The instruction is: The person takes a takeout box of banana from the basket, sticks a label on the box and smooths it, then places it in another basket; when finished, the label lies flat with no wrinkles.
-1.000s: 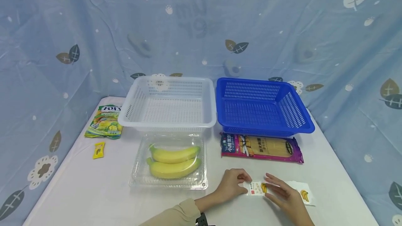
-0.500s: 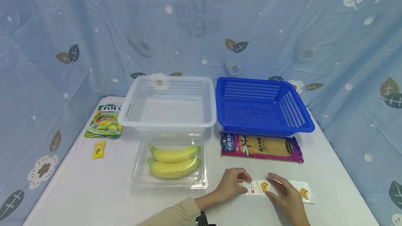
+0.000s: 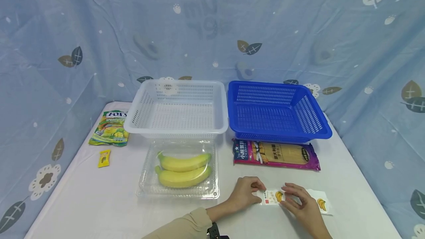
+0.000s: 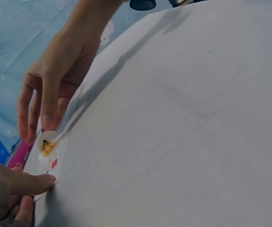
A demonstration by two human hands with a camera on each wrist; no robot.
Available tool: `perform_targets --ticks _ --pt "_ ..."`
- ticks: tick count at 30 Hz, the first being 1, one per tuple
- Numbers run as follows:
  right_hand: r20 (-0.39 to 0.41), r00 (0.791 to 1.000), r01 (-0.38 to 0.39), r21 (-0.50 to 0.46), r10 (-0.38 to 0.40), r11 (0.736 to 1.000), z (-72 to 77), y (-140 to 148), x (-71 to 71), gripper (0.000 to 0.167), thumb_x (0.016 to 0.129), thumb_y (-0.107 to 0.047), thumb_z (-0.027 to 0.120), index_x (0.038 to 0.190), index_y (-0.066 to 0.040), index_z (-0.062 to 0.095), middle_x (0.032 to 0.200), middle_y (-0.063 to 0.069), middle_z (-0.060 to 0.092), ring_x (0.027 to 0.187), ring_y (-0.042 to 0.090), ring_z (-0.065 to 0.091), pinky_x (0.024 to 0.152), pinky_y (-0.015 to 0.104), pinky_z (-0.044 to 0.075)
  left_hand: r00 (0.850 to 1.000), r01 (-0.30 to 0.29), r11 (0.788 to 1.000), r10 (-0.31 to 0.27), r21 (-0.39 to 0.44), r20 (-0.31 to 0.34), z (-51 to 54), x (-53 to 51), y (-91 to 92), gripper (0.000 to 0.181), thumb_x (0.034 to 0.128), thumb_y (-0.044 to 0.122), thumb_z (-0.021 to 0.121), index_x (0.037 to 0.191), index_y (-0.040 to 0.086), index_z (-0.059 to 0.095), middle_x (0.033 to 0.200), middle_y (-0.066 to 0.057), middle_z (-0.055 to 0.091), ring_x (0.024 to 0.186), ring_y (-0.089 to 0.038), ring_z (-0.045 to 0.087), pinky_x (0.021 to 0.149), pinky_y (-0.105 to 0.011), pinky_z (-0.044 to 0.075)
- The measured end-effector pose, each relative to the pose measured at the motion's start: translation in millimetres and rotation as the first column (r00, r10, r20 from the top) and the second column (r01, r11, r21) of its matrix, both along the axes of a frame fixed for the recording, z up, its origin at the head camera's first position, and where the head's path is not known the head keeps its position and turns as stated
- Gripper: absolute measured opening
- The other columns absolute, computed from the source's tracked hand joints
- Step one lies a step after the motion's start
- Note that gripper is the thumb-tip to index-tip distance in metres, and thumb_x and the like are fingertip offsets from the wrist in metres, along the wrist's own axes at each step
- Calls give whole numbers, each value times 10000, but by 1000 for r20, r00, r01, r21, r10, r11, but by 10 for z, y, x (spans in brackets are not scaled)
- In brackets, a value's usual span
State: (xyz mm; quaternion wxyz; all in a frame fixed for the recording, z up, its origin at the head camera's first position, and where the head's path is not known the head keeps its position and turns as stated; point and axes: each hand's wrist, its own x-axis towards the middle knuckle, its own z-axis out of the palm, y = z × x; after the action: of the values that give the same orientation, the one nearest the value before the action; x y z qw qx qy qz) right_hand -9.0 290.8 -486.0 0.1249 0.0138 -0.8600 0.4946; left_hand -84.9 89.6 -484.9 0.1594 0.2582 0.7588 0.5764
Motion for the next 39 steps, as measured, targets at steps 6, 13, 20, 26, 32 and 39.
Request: perform_targets --ticks 6,13,20,26,32,39 --pt "118 991 -59 -15 60 998 38 72 -23 298 749 91 746 1036 55 679 1087 72 639 876 3 594 736 158 539 1000 0 1000 0 -12 -21 17 6 -11 292 645 -149 777 876 7 691 862 -27 708 888 -6 618 801 -114 497" --pt "170 957 -246 36 237 969 133 168 -72 207 846 7 688 1050 40 689 1100 189 658 1021 -111 527 800 130 503 1000 -2 1000 2 3 -3 26 11 -25 292 646 -165 764 876 -2 687 867 -40 708 902 -20 632 814 -123 496" --pt "311 947 -104 80 75 991 157 119 -60 203 847 -37 705 1044 12 706 1025 149 701 885 -66 586 744 163 533 1000 1 1000 -1 11 -7 20 14 -15 295 641 -170 762 874 -6 687 864 -43 709 892 -5 622 809 -121 496" --pt "317 947 73 -27 -61 997 59 107 -4 189 804 -20 743 987 14 711 942 -12 715 867 -45 613 735 172 539 1000 -5 1000 5 19 -13 19 12 -6 302 629 -179 758 868 -10 686 855 -49 711 889 -8 627 803 -120 497" --pt "457 877 258 -194 -146 946 64 268 16 295 787 -97 785 1043 11 689 922 -179 662 819 30 650 710 189 548 999 -2 1000 2 3 -52 0 22 11 306 634 -173 758 878 -4 681 870 -46 713 892 -15 629 804 -111 493" --pt "571 791 362 -150 -218 920 164 355 5 271 767 -219 817 1018 -207 713 900 -220 576 765 13 598 705 148 498 958 64 991 -93 -116 -271 -14 113 -85 256 779 -47 738 991 83 679 1011 19 676 936 7 563 815 -104 466"
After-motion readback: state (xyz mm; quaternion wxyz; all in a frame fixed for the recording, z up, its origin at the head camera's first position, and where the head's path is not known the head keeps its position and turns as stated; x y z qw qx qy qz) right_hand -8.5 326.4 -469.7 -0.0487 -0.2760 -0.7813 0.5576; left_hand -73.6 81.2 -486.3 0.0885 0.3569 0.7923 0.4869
